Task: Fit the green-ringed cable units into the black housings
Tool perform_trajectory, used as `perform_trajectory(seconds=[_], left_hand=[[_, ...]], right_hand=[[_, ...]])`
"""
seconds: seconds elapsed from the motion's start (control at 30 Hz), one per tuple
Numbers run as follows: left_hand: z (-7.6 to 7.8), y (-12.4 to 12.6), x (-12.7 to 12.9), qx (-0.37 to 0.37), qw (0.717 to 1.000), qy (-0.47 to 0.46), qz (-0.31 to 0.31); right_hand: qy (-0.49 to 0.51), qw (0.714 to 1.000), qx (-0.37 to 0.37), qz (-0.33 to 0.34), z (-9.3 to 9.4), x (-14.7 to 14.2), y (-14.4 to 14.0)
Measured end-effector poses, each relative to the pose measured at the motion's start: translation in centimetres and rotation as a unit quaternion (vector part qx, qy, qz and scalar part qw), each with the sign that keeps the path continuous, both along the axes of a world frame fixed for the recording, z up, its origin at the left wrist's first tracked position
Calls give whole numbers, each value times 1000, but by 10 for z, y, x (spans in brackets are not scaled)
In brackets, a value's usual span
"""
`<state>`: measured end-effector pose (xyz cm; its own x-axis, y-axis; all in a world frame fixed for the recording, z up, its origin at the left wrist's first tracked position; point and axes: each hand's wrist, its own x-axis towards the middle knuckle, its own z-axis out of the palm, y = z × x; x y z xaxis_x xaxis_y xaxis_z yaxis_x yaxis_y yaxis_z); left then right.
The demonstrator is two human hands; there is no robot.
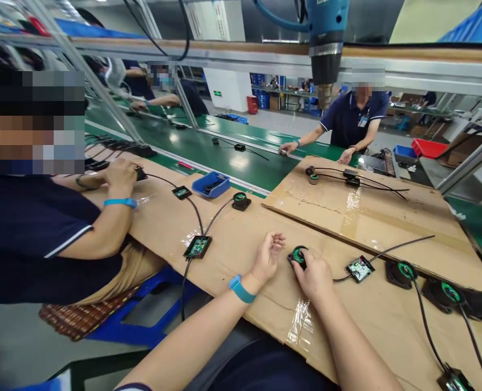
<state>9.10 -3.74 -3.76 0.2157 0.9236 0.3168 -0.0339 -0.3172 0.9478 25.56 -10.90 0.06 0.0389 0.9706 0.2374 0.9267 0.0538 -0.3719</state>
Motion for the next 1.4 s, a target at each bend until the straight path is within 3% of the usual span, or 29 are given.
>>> perform_trajectory(seconds=[0.23, 0.43, 0.57, 0.7, 0.77, 0.9, 1.03, 1.13, 1.27, 1.4], left_hand=[[-2, 1, -1, 0, 1000, 2, -1], [-1, 0, 0, -15, 1000, -15, 1], [0, -2, 1, -10, 1000, -15, -2], [-1, -1, 0, -5, 1000, 2, 11], [0, -1, -1, 14, 1000, 19, 9], [5, -7, -4, 101, 993, 66, 7], [10, -12, -4, 244, 964, 106, 0], [13, -17, 0, 310, 938, 154, -5], [15, -23, 9, 333, 915, 225, -24], [11, -25, 14, 332, 905, 264, -22]], right_hand=[[-18, 999, 23, 30, 0, 1, 0], [5, 984, 179, -2, 2, 5, -5], [-35, 992, 122, 14, -10, 9, -8], [-6, 986, 164, -17, -23, 11, -10], [-23, 990, 137, -20, -25, 9, -9], [-51, 998, 13, -22, -16, 5, -8], [1, 1000, -13, -5, 11, 16, -19], [-1, 998, -60, -14, 33, 26, -28], [-29, 986, -163, -19, 49, 30, -33], [-31, 982, -182, -26, 54, 25, -33]])
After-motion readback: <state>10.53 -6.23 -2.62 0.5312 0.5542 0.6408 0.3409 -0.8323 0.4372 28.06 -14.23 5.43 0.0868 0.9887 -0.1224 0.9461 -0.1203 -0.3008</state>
